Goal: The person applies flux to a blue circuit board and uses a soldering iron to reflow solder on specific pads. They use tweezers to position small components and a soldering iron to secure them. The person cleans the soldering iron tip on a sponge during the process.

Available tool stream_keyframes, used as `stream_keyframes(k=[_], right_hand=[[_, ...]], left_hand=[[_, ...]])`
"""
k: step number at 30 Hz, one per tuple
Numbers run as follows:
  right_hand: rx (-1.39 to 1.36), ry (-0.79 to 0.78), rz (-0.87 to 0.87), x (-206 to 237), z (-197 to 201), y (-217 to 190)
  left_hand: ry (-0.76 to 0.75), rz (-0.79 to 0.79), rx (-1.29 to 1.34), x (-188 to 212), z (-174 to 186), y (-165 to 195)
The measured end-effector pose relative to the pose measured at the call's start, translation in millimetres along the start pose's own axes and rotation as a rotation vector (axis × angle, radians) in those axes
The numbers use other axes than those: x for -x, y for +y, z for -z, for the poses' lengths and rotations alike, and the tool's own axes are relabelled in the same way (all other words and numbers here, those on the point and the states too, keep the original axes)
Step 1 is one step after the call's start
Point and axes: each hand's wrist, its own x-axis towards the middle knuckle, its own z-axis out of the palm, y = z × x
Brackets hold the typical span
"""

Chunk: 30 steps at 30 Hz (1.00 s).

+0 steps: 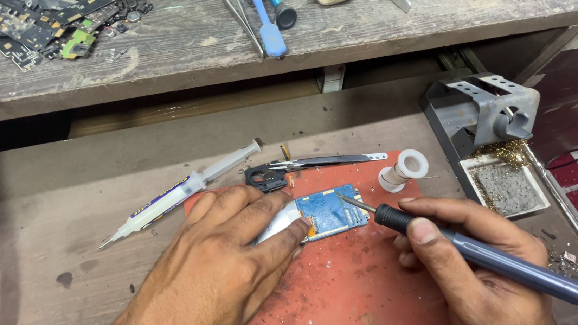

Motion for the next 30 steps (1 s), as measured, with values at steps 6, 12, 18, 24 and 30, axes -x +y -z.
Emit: stream_keyframes(k=[6,12,18,24,30], right_hand=[[-0.003,-0.057,0.014,5.9,2.8,1.0],[0.044,-0.128,-0.031,4.8,3.0,0.5],[0.113,-0.191,0.064,2.7,4.2,-1.5],[0.096,-0.148,-0.08,2.5,5.3,2.3],[0.183,-0.158,-0.026,3.4,4.1,3.1]], left_hand=[[-0.017,-0.023,0.051,0.9,4.0,-0.4],[-0.008,0.012,0.094,-2.2,5.6,1.5],[-0.013,0.019,0.111,-3.3,5.6,0.4],[-0.005,0.019,0.111,-2.3,4.4,1.0],[-0.02,0.019,0.123,-1.1,2.3,0.0]])
